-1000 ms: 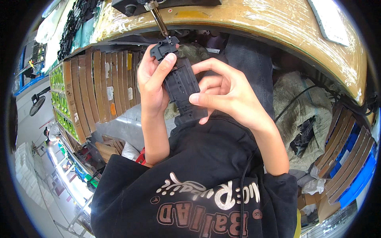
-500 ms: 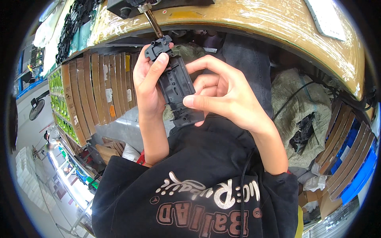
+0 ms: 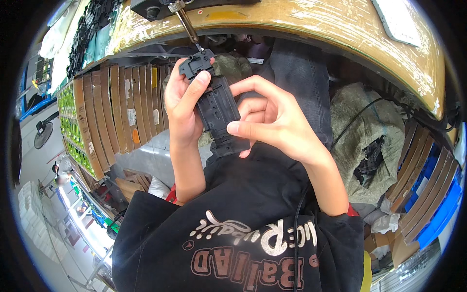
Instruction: The person assembles small plastic components into plastic housing by hand at a manufacturing workstation.
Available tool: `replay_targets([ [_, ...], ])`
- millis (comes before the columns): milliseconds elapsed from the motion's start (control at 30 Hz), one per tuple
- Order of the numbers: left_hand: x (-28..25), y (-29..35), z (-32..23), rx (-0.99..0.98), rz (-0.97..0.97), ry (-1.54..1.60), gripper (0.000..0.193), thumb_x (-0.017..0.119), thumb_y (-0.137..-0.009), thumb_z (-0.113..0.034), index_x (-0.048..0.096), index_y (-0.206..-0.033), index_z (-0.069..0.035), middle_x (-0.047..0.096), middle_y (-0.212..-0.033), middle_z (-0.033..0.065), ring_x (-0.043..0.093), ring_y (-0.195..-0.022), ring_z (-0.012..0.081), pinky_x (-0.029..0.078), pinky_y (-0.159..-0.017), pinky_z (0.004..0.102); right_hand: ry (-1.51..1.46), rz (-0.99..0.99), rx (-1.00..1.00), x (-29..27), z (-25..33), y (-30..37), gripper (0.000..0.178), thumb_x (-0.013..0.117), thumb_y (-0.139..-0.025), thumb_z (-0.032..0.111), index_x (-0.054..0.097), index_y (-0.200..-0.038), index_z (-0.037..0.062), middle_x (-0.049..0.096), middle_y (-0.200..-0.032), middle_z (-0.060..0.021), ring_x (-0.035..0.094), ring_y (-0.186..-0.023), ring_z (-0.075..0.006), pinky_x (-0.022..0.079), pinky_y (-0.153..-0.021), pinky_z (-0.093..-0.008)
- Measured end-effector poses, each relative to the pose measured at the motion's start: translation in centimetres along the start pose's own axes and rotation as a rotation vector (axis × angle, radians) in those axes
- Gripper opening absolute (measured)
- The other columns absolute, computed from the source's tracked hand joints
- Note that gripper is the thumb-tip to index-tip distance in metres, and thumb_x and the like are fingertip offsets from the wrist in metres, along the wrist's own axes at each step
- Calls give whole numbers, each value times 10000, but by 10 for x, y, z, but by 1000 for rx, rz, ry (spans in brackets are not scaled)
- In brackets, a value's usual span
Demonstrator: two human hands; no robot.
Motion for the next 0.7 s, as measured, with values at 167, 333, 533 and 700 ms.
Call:
replay_targets([
  [167, 5, 0, -1, 12, 6, 21, 240, 576, -790, -45, 485, -1007, -3, 559, -906, 43, 518, -806, 83, 415, -719, 206, -13, -13, 6, 0, 4, 5, 346, 611, -734, -29, 453, -1041, -3, 524, -675, -26, 556, -583, -94, 522, -473, -247],
  [333, -2, 1, 19, -70, 41, -264, 308, 545, -835, -150, 450, -1091, -7, 560, -855, 52, 535, -691, 90, 452, -559, 210, 161, -50, -26, -24, -7, 10, 353, 616, -742, -8, 455, -1055, 26, 472, -680, 7, 521, -612, -77, 512, -516, -233],
  [533, -45, 11, 56, -269, 43, -353, 340, 459, -884, -251, 446, -1123, -10, 507, -731, 55, 483, -528, 96, 426, -412, 209, 283, -624, -105, -152, -15, 135, 335, 563, -756, 1, 465, -1073, 45, 485, -778, 2, 519, -699, -79, 520, -574, -250],
  [700, -91, 8, 58, -262, -94, -382, 284, 443, -896, -217, 475, -1096, -19, 493, -708, 30, 467, -542, 75, 421, -419, 206, 358, -1421, -198, -246, -37, 310, 358, 519, -748, 1, 456, -1098, 37, 472, -751, -9, 507, -673, -90, 513, -521, -245],
])
Point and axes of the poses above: each hand's wrist, its own y-axis away from the middle knuckle, its own x-axis out of the palm, z = x × y, the point moved 8 cm from there along -y, towards the middle knuckle
